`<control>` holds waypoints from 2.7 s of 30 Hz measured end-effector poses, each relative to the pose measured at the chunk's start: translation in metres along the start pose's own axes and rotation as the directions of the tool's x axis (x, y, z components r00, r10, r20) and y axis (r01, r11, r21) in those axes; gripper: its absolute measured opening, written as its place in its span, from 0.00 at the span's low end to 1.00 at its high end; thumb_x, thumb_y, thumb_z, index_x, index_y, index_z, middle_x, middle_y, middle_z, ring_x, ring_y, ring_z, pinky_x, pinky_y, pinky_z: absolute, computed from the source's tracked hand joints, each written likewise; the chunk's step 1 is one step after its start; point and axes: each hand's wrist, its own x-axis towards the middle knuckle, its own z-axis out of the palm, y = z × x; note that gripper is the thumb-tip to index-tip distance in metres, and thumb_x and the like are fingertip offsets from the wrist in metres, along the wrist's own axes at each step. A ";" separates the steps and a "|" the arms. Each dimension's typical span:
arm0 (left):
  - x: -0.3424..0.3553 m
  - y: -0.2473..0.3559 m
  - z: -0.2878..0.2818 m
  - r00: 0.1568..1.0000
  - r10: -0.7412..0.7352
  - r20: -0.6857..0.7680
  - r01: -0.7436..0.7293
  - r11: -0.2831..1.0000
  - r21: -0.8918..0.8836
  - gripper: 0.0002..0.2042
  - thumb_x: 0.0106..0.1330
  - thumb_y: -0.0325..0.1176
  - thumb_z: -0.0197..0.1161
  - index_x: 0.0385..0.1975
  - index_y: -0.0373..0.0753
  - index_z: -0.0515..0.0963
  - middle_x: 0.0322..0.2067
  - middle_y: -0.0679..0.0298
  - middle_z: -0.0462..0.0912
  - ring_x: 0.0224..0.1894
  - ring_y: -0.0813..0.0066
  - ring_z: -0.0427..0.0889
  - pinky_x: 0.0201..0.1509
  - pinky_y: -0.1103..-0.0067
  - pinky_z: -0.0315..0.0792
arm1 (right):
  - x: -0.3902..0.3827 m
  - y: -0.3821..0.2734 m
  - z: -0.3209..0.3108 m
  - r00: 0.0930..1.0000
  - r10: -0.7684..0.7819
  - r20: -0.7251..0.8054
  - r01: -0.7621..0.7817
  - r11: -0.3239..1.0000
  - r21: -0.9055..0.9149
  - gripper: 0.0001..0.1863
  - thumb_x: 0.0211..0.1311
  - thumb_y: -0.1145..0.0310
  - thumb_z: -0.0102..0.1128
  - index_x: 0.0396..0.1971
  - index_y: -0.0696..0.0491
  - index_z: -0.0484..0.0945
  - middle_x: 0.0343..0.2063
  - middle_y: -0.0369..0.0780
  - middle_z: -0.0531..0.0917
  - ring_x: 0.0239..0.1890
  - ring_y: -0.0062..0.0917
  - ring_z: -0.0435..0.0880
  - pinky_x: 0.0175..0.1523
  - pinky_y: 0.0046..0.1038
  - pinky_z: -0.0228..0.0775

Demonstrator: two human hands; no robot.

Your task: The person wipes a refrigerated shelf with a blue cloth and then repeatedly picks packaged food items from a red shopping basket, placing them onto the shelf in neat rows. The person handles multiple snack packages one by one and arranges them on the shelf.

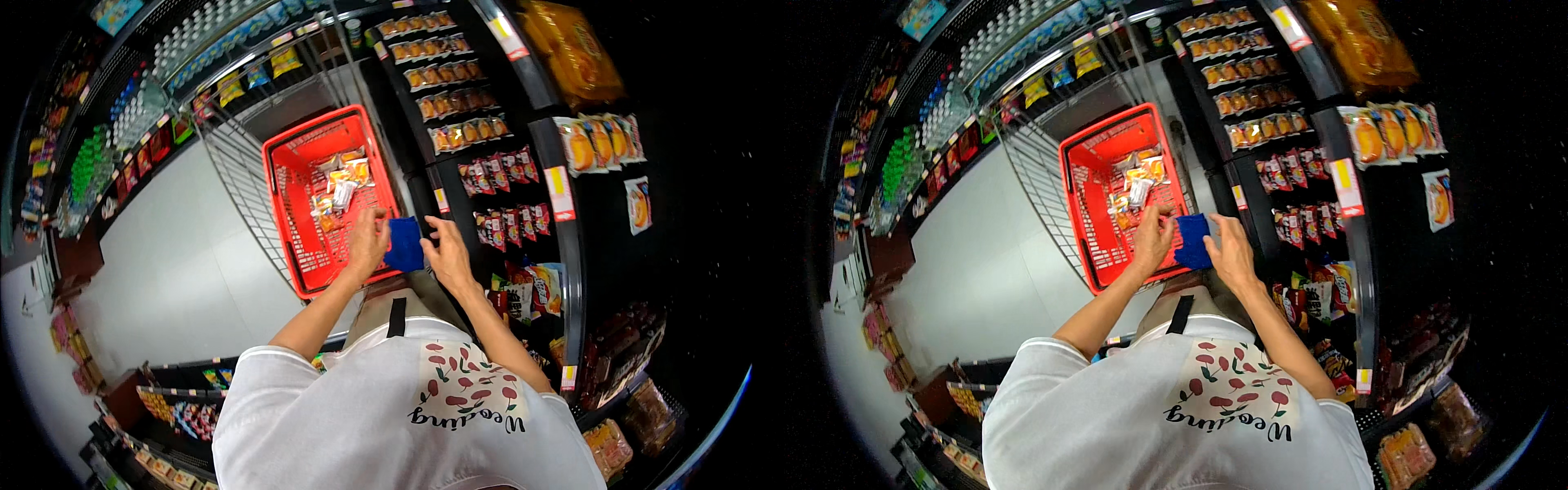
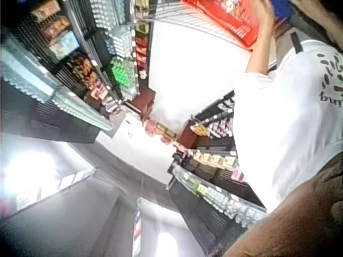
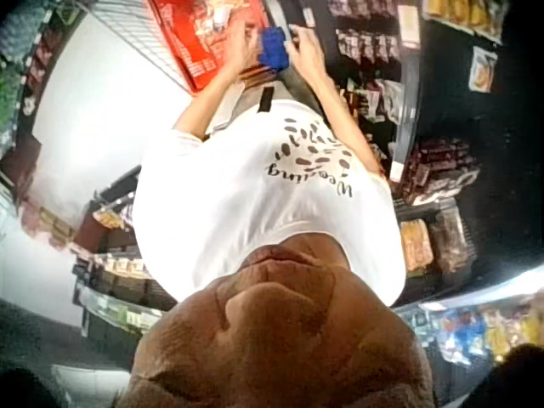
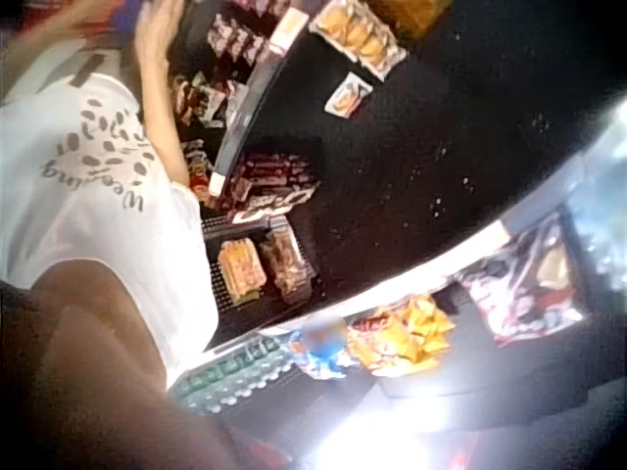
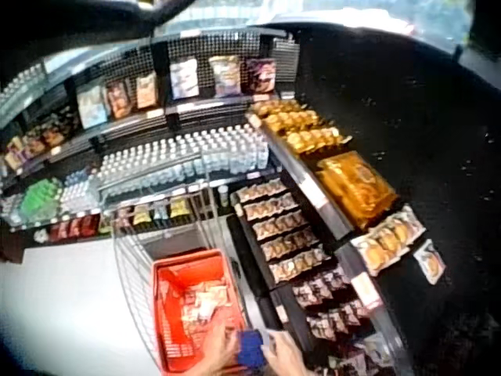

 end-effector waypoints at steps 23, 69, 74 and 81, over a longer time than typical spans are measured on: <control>0.119 -0.232 0.039 0.866 -0.492 -0.091 0.475 0.752 0.457 0.29 0.57 0.42 0.75 0.56 0.35 0.73 0.53 0.49 0.81 0.60 0.51 0.74 0.67 0.56 0.64 | 0.027 0.062 0.105 0.956 0.272 0.109 -0.252 0.953 -0.165 0.44 0.64 0.63 0.69 0.74 0.57 0.56 0.60 0.56 0.74 0.63 0.52 0.72 0.66 0.46 0.67; 0.008 0.156 -0.060 0.955 0.008 0.298 0.146 0.859 -0.490 0.21 0.79 0.37 0.58 0.67 0.36 0.71 0.51 0.61 0.81 0.52 0.74 0.82 0.57 0.78 0.74 | 0.012 -0.052 -0.084 0.988 0.128 -0.085 -0.028 0.692 0.722 0.26 0.72 0.70 0.63 0.66 0.57 0.69 0.51 0.41 0.85 0.47 0.22 0.86 0.41 0.22 0.81; 0.020 0.191 -0.057 0.942 0.119 0.314 0.107 0.780 -0.617 0.19 0.75 0.32 0.64 0.62 0.33 0.74 0.51 0.61 0.81 0.54 0.79 0.78 0.58 0.79 0.73 | -0.006 -0.054 -0.114 0.992 0.125 -0.010 -0.064 0.570 0.819 0.25 0.74 0.67 0.61 0.67 0.58 0.69 0.51 0.40 0.85 0.49 0.20 0.86 0.40 0.21 0.81; 0.027 0.241 -0.028 0.902 0.212 0.375 0.069 0.789 -0.611 0.17 0.71 0.28 0.68 0.57 0.33 0.76 0.47 0.68 0.83 0.46 0.84 0.80 0.51 0.83 0.73 | -0.031 -0.059 -0.145 0.929 0.158 -0.335 0.090 0.781 0.618 0.25 0.63 0.63 0.76 0.56 0.55 0.79 0.40 0.32 0.86 0.36 0.09 0.78 0.38 0.18 0.73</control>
